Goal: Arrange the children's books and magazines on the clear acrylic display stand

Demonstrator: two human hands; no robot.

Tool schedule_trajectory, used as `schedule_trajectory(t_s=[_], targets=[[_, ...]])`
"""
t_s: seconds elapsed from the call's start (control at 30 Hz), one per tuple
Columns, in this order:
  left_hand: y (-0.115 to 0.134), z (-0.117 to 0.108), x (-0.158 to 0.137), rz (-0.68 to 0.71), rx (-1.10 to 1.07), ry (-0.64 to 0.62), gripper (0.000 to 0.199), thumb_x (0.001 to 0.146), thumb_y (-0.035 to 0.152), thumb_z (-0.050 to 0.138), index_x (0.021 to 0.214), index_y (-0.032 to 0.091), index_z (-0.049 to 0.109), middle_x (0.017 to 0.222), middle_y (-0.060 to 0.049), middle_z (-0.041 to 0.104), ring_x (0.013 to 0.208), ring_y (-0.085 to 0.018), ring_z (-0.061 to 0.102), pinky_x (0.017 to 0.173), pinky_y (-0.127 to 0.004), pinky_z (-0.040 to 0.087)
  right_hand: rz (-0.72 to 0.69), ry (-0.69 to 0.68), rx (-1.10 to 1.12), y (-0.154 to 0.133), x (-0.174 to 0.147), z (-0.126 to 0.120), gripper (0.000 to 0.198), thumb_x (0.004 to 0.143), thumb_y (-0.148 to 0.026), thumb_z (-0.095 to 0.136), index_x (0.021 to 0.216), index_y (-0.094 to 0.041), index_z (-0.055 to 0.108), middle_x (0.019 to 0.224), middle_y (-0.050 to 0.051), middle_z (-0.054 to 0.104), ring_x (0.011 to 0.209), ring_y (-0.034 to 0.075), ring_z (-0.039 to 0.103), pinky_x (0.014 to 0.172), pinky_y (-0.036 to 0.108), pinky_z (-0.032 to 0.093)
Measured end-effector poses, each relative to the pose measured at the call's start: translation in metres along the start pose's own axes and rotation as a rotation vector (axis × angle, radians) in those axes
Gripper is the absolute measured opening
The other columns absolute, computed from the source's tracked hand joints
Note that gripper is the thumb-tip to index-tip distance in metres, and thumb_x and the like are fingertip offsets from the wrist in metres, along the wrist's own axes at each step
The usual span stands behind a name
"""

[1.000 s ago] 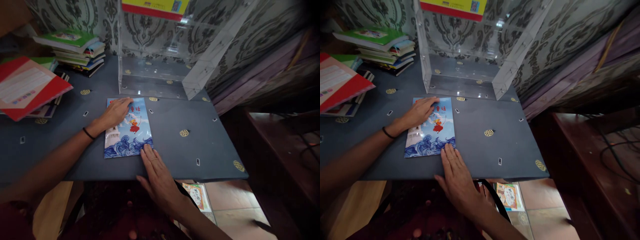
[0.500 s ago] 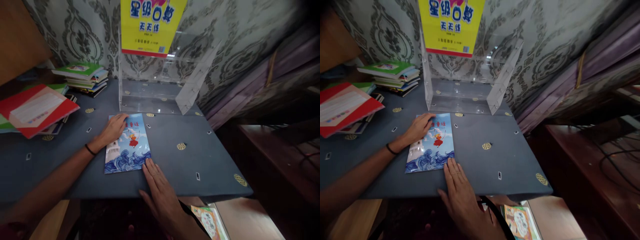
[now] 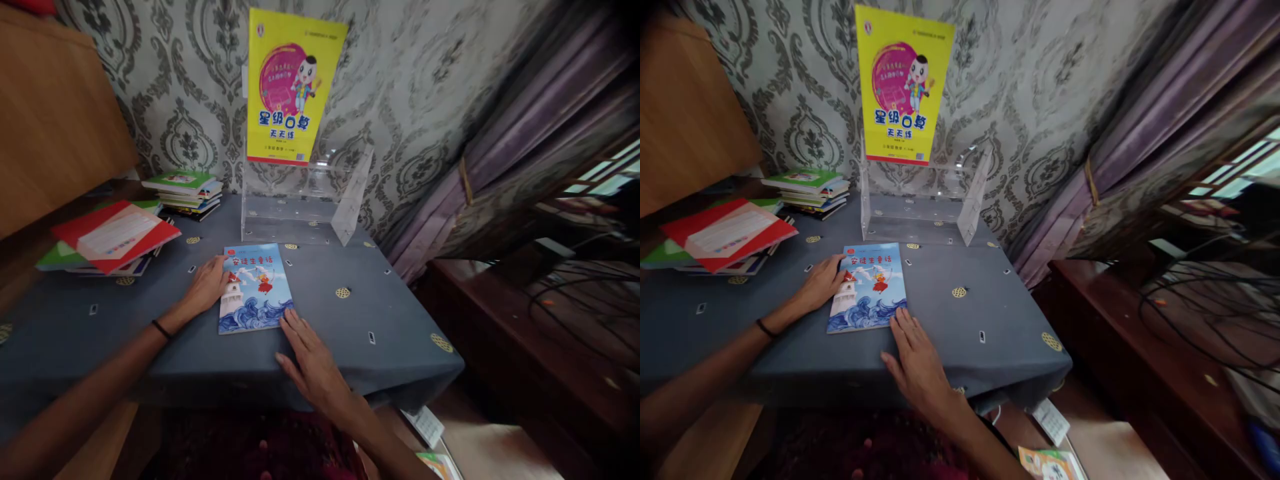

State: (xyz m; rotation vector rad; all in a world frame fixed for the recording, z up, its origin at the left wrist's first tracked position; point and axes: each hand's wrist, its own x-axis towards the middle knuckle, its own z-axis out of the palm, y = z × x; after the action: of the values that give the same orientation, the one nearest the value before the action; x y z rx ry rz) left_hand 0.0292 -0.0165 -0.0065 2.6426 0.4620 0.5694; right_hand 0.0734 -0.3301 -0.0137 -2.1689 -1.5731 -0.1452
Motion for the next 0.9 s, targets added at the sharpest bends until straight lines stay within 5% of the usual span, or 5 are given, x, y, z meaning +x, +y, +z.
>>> schedule_trajectory(t_s=[0.47,0.7,0.9], targets=[[0.004,0.003,0.001,-0.276,-0.764,0.069,0.044,0.083,0.022,0.054,0.126,0.019,0.051,0.145,-0.016,0.059,0.138,-0.029,0.052,0.116,-0.053,0.042,-0.032,-0.027,-0.055,-0.003,0.016,-0.019,0.043,0.100,-0.030,0.055,0.138,-0.009,0.059,0.142,0.020,0.060,0.138,0.030,0.052,0.114,0.053,0.045],[0.003,0.010,-0.003,-0.218,-0.731,0.032,0.042,0.083,0.022,0.050,0.126,0.019,0.053,0.143,-0.014,0.060,0.135,-0.026,0.055,0.119,-0.052,0.038,-0.126,-0.154,-0.011,0.004,0.062,-0.027,0.040,0.104,-0.034,0.050,0.138,-0.016,0.059,0.144,0.016,0.059,0.139,0.026,0.050,0.117,0.051,0.040],[-0.003,0.015,-0.009,-0.138,-0.525,0.028,0.049,0.089,0.029,0.049,0.137,0.018,0.046,0.145,-0.017,0.056,0.135,-0.029,0.055,0.114,-0.052,0.044,-0.223,-0.203,0.044,0.020,0.132,-0.002,0.037,0.104,-0.024,0.048,0.139,-0.015,0.057,0.145,0.013,0.059,0.141,0.023,0.048,0.120,0.047,0.035]])
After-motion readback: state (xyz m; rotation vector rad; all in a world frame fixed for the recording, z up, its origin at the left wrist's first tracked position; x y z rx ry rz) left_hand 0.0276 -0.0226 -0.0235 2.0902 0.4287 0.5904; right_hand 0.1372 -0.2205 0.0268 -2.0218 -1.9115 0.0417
